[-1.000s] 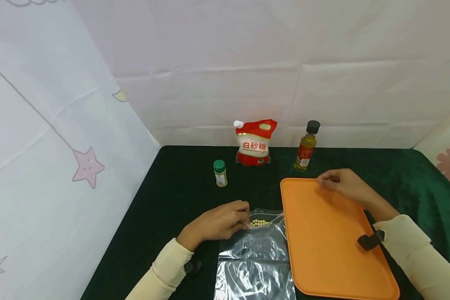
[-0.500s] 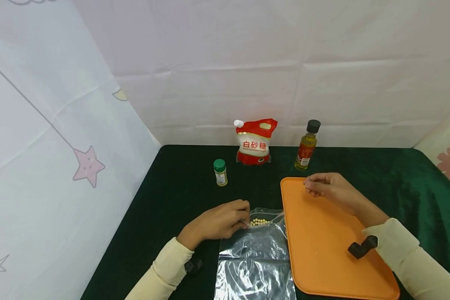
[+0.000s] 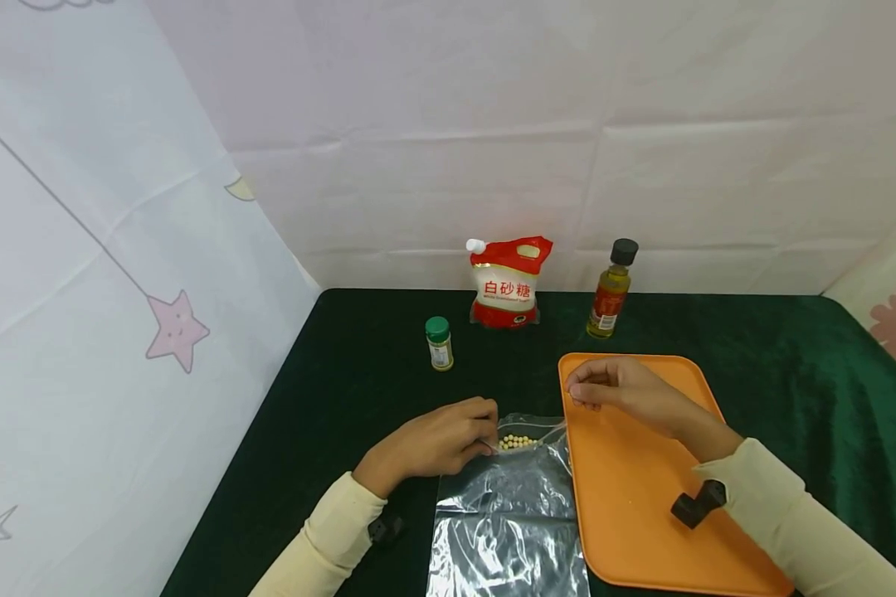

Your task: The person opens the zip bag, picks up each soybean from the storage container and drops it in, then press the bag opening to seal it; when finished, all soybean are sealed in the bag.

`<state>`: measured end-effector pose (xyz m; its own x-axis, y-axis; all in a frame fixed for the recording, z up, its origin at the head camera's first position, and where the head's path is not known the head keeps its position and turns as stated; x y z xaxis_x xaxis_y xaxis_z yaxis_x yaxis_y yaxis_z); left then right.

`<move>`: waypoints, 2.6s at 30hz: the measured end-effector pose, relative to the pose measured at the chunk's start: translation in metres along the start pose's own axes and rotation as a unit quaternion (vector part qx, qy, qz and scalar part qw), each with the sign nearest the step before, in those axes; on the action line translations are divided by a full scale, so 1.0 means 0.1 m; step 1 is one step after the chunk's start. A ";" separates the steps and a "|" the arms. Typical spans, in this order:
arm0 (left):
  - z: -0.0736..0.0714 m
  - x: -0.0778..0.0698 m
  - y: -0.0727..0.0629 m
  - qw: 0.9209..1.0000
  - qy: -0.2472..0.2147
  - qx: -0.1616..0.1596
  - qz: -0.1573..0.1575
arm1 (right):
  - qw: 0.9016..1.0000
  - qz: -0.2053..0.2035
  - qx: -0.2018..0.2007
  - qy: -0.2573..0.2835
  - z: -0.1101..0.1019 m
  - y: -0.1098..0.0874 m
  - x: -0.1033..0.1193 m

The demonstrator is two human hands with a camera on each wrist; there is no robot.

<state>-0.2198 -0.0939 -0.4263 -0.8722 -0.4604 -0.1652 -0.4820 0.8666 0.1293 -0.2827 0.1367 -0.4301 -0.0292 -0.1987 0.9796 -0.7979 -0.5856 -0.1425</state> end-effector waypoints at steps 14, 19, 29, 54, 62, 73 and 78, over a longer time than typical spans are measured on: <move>-0.02 -0.01 0.01 1.000 -0.007 -0.007 0.002 | 0.991 -0.074 0.036 -0.108 0.44 0.10 0.18; -0.03 -0.02 0.00 1.000 -0.004 -0.008 0.003 | 0.986 -0.083 0.022 -0.140 0.43 0.10 0.19; -0.04 -0.02 0.01 1.000 0.001 -0.009 0.005 | 0.952 -0.121 0.067 -0.273 0.41 -0.03 0.21; -0.06 0.24 -0.07 0.991 -0.107 0.010 -0.074 | 0.935 -0.128 0.009 -0.330 0.44 -0.02 0.15; -0.16 0.45 -0.21 0.974 -0.187 0.019 -0.123 | 0.933 -0.131 -0.001 -0.335 0.42 -0.02 0.17; -0.21 0.56 -0.30 0.971 -0.200 0.005 -0.132 | 0.930 -0.144 -0.010 -0.339 0.41 -0.02 0.18; -0.21 0.56 -0.30 0.969 -0.207 0.003 -0.134 | 0.929 -0.149 -0.009 -0.339 0.42 -0.03 0.18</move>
<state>-0.2555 -0.1498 -0.4190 -0.6075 -0.5533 -0.5700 -0.6848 0.7284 0.0227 -0.2560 0.1018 -0.4181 0.5763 -0.4824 0.6597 -0.7199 -0.6818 0.1302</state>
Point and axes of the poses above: each hand's wrist, its own y-axis towards the middle knuckle, its own z-axis out of the palm, x = y × z, the point moved 7 cm from there along y, towards the middle knuckle, and after that the axes turned 8 degrees about y, right-handed, at the moved point
